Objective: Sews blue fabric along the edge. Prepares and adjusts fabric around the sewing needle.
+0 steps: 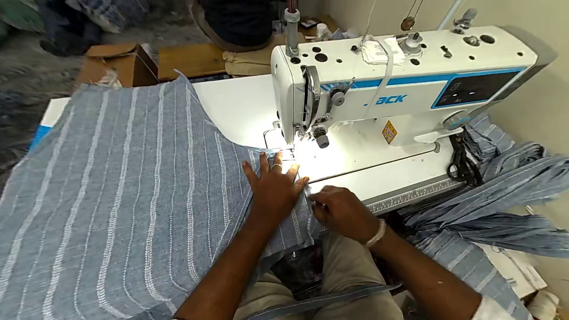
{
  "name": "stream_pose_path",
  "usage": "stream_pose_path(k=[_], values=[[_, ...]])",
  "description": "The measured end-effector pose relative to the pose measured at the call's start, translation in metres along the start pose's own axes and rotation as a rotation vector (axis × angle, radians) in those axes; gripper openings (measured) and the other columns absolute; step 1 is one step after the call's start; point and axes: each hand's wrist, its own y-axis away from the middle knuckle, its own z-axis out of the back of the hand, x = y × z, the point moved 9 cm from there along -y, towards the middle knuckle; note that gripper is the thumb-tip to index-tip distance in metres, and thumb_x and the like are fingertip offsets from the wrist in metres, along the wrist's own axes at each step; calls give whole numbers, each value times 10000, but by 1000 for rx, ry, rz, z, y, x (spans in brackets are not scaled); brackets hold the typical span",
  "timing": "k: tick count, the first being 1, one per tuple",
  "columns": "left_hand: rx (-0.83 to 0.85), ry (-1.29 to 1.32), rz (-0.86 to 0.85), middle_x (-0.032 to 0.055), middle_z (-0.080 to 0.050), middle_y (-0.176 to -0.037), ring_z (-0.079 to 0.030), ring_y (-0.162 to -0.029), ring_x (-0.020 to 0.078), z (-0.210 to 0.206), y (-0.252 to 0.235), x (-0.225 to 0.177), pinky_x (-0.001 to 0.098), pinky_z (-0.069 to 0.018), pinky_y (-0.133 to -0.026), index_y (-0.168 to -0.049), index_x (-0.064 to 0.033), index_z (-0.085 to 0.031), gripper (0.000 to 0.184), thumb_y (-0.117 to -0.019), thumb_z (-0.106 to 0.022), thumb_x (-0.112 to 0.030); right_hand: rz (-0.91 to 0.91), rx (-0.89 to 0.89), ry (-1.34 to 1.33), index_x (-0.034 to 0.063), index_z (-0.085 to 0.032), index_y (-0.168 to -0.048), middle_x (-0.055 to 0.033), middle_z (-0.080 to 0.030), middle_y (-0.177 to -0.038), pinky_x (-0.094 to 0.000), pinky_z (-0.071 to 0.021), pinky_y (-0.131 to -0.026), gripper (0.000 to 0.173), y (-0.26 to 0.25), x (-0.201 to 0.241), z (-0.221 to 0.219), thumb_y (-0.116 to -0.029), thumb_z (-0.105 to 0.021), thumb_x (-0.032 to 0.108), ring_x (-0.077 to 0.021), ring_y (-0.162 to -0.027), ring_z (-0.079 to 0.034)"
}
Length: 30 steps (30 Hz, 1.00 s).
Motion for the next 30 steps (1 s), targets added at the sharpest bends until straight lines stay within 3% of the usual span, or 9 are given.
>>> stream_pose_path(k=[2,5,7,9,11,15,21,27,30], values=[[-3,38,0,100,-375,-1654,-194,-1563,437,-7,1,3,805,-57,-1154,-1468,-389,-571,607,-1031,-278,-690,-71,169,-15,96,-773,-1113,-57,-741,-920,-415,-599,-777,191,15,-20,38,-1010,-642,190,-175,-815,-704],[4,71,10,104,-343,-1670,-181,-1568,432,-11,-1,5,779,-105,-1168,-1475,-389,-565,607,-1035,-269,-684,-390,-185,229,49,-692,-1283,-191,-726,-1124,-587,-563,-890,305,35,-92,142,-1048,-596,218,-346,-1014,-711],[-7,81,7,105,-342,-1670,-186,-1567,430,-12,-3,5,779,-115,-1167,-1464,-385,-577,605,-1034,-270,-680,-591,-234,439,-14,-499,-1489,-300,-551,-1440,-813,-361,-1016,545,48,-144,162,-978,-636,114,-533,-1300,-539],[-23,91,-9,112,-345,-1668,-187,-1566,434,-11,-3,3,782,-114,-1165,-1452,-388,-590,597,-1032,-281,-679,-685,-70,518,-64,-361,-1554,-339,-425,-1539,-911,-164,-1039,768,55,-182,141,-865,-694,-3,-599,-1338,-468],[-20,94,-13,117,-347,-1666,-182,-1567,436,-10,1,1,776,-106,-1169,-1445,-414,-588,585,-1024,-289,-689,-697,4,504,-21,-427,-1534,-305,-467,-1522,-903,-189,-1025,690,60,-186,142,-894,-680,25,-570,-1296,-521],[-11,101,-1,96,-342,-1672,-180,-1570,422,-12,1,3,763,-105,-1174,-1441,-436,-584,599,-1014,-266,-710,-605,-333,446,18,-536,-1478,-314,-636,-1301,-797,-381,-986,454,68,-156,178,-1031,-513,93,-546,-1168,-617],[51,152,-30,96,-316,-1684,-151,-1580,412,-10,-23,14,756,-87,-1184,-1404,-439,-625,570,-995,-339,-715,-474,-294,270,34,-565,-1462,-254,-689,-1238,-663,-532,-910,424,55,-121,110,-1052,-483,99,-446,-1046,-699],[-150,359,161,209,-590,-1430,-542,-1355,397,49,15,68,617,-441,-1100,-1372,-73,-644,486,-1016,-629,-404,-258,-192,147,25,-597,-1428,-158,-693,-1304,-505,-565,-959,405,34,-78,57,-1038,-517,95,-297,-1072,-717],[-153,295,297,295,-551,-1400,-492,-1341,499,33,37,80,733,-372,-1070,-1408,-17,-567,662,-961,-675,-492,-114,-140,125,23,-624,-1392,-133,-659,-1384,-503,-492,-1091,374,5,-47,34,-1062,-503,151,-273,-1257,-650]])
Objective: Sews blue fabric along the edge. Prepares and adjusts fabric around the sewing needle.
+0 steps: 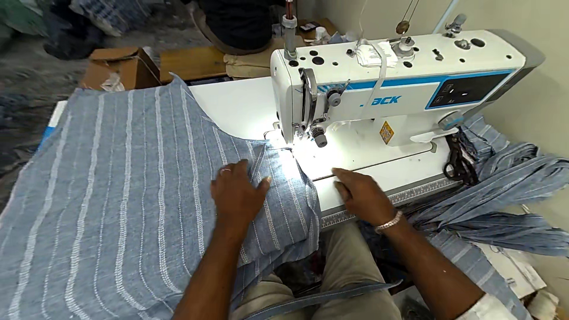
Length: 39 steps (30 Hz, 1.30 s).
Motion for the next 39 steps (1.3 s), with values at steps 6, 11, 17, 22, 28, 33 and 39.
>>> stream_pose_path(k=[6,11,17,22,28,33,39], values=[[-129,-98,-83,250,-618,-1307,-563,-1265,456,-8,6,13,706,-376,-1081,-1201,-10,-695,363,-1054,-546,-306,209,43,152,104,-560,-1471,-104,-551,-1515,-673,-285,-1186,433,-32,71,-64,-1057,-496,212,-288,-1435,-483],[-204,-94,-138,212,-706,-1067,-633,-1122,438,12,32,23,647,-473,-972,-1052,-31,-762,307,-1050,-540,-243,111,170,96,134,-460,-1555,-62,-413,-1635,-645,-193,-1239,511,11,86,-73,-1112,-368,372,-245,-1553,-304],[278,226,-286,144,-719,-1037,-701,-978,300,-1,43,-104,534,-570,-909,-1140,-65,-751,261,-1065,-546,-207,-347,88,-972,27,-458,-1430,-124,-736,-1062,-395,-627,-782,564,-33,32,-26,-1026,-643,374,-199,-858,-737],[-26,20,-384,189,-695,-1189,-651,-1137,394,-22,8,-100,610,-527,-928,-1173,-42,-732,279,-1042,-587,-241,-400,157,-736,10,-614,-1234,-73,-704,-848,-299,-505,-609,380,-72,-7,-24,-1002,-690,301,-118,-653,-609],[133,-243,-316,-21,-503,-1578,-323,-1537,311,-68,-10,-62,669,-221,-1200,-1470,-197,-585,554,-1090,-330,-510,-329,122,-215,78,-708,-903,-104,-693,-826,-549,-534,-718,264,-97,-30,-15,-956,-717,337,-282,-801,-679],[136,-220,-307,-22,-485,-1592,-280,-1552,343,-68,-12,-63,723,-171,-1189,-1477,-215,-583,547,-1097,-309,-497,-319,106,-144,69,-671,-875,-126,-658,-811,-553,-514,-688,250,-109,-32,-9,-930,-747,301,-311,-793,-657],[194,-246,-273,-38,-421,-1637,-224,-1571,358,-69,-20,-66,764,-141,-1170,-1500,-204,-561,540,-1116,-274,-452,-310,81,-14,35,-681,-979,-187,-687,-949,-564,-540,-771,193,-112,-19,-5,-962,-696,227,-369,-947,-684]])
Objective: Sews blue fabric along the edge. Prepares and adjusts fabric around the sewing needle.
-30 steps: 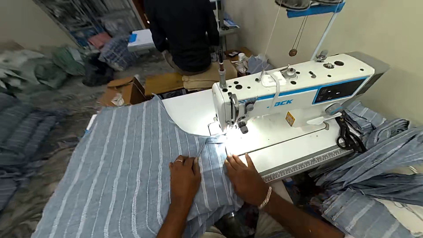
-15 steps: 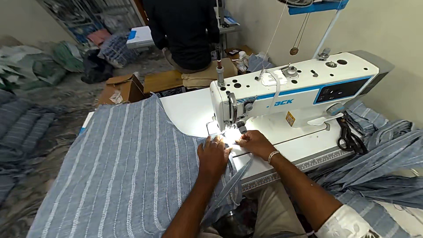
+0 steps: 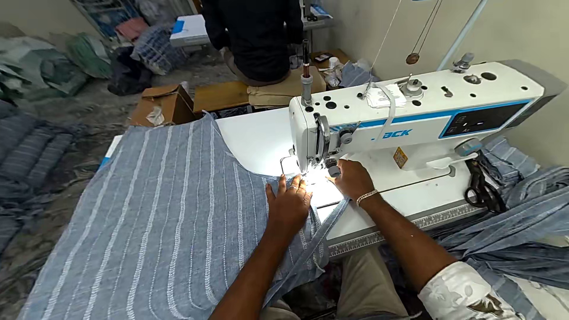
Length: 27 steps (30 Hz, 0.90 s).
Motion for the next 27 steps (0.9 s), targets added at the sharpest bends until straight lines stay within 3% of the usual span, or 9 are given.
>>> stream_pose_path(k=[4,7,10,13,17,19,22,24,27], values=[[-33,18,-22,-25,-438,-1627,-258,-1556,379,0,-3,-4,766,-159,-1165,-1502,-210,-555,545,-1114,-252,-443,183,17,-1,36,-714,-1146,-169,-716,-1082,-556,-555,-920,275,21,-16,23,-994,-659,258,-327,-1039,-693],[-2,26,-3,-37,-405,-1647,-237,-1567,365,-2,-4,2,763,-132,-1175,-1534,-227,-514,570,-1108,-213,-457,103,-87,-3,67,-695,-1270,-137,-716,-1214,-545,-540,-1018,343,64,-60,91,-1053,-591,310,-281,-1143,-687],[-31,33,-8,-43,-419,-1638,-246,-1566,357,-4,-8,2,759,-131,-1178,-1519,-227,-531,565,-1105,-210,-437,-113,-408,198,21,-599,-1408,-246,-644,-1343,-711,-476,-992,391,102,-125,138,-1040,-572,149,-458,-1216,-632],[-16,51,0,-37,-398,-1651,-219,-1574,358,-6,-7,0,755,-105,-1184,-1525,-217,-527,575,-1101,-208,-438,-191,-125,376,-13,-454,-1528,-286,-451,-1551,-882,-258,-1030,712,98,-177,97,-854,-676,-64,-590,-1296,-515],[5,31,17,-38,-380,-1661,-208,-1576,369,-5,-2,-5,756,-108,-1184,-1516,-212,-533,569,-1108,-203,-433,-113,-266,327,50,-585,-1444,-314,-670,-1225,-774,-476,-879,435,107,-168,145,-1014,-526,34,-558,-1054,-658],[19,32,39,-31,-365,-1668,-207,-1576,366,-5,-7,-4,754,-101,-1182,-1541,-206,-501,549,-1111,-225,-408,-97,-392,299,38,-583,-1445,-321,-681,-1171,-740,-495,-865,411,111,-157,157,-1043,-497,61,-537,-1037,-669],[15,45,60,2,-369,-1667,-209,-1575,372,-2,-18,-1,753,-104,-1185,-1574,-201,-453,535,-1107,-260,-377,-87,-348,317,20,-524,-1489,-232,-538,-1501,-767,-357,-1077,544,108,-167,118,-950,-546,-46,-469,-1357,-532],[16,55,59,9,-380,-1662,-210,-1575,373,-1,-21,1,752,-102,-1188,-1573,-202,-455,538,-1102,-259,-375,-107,-227,339,45,-511,-1512,-209,-497,-1547,-861,-206,-1086,692,107,-182,88,-849,-657,-92,-495,-1397,-477],[36,45,48,-19,-351,-1676,-171,-1588,354,-3,-18,4,730,-75,-1203,-1579,-217,-446,569,-1100,-212,-413,-52,-338,307,66,-604,-1430,-275,-660,-1299,-785,-447,-944,428,116,-179,136,-1009,-533,36,-518,-1142,-650]])
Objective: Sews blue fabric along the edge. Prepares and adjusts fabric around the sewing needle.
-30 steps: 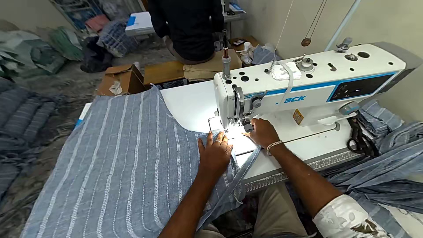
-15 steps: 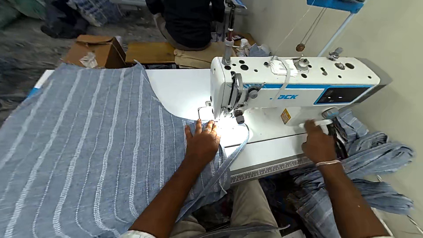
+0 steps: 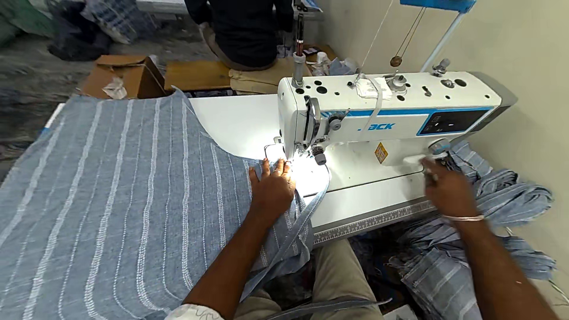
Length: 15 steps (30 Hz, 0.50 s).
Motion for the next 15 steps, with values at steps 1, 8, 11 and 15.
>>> stream_pose_path(k=[1,8,11,15], values=[[-8,-3,3,-35,-349,-1677,-165,-1591,343,-1,1,2,721,-69,-1211,-1578,-232,-450,571,-1095,-207,-416,-11,-98,-32,45,-614,-1404,-291,-679,-1238,-747,-490,-914,372,-6,-5,29,-1061,-495,128,-513,-1099,-670],[-120,66,62,102,-370,-1656,-242,-1566,354,5,0,8,641,-109,-1252,-1534,-83,-478,627,-1039,-398,-459,-461,-269,-495,37,-464,-1491,-226,-585,-1387,-542,-517,-1003,753,-149,-133,121,-997,-520,602,-337,-1231,-611],[-80,-12,80,55,-335,-1681,-215,-1576,348,2,1,6,637,-108,-1253,-1536,-144,-500,610,-1054,-316,-470,-618,-76,-880,227,-608,-1351,4,-676,-1235,-441,-568,-919,465,-164,-175,80,-1010,-508,528,-167,-1116,-663],[-45,-28,59,67,-337,-1680,-190,-1578,381,-1,1,-6,661,-85,-1243,-1552,-137,-479,617,-1072,-260,-457,-377,-133,-657,63,-585,-1376,-124,-616,-1375,-521,-478,-1055,464,-95,-185,56,-1044,-570,387,-254,-1269,-579]])
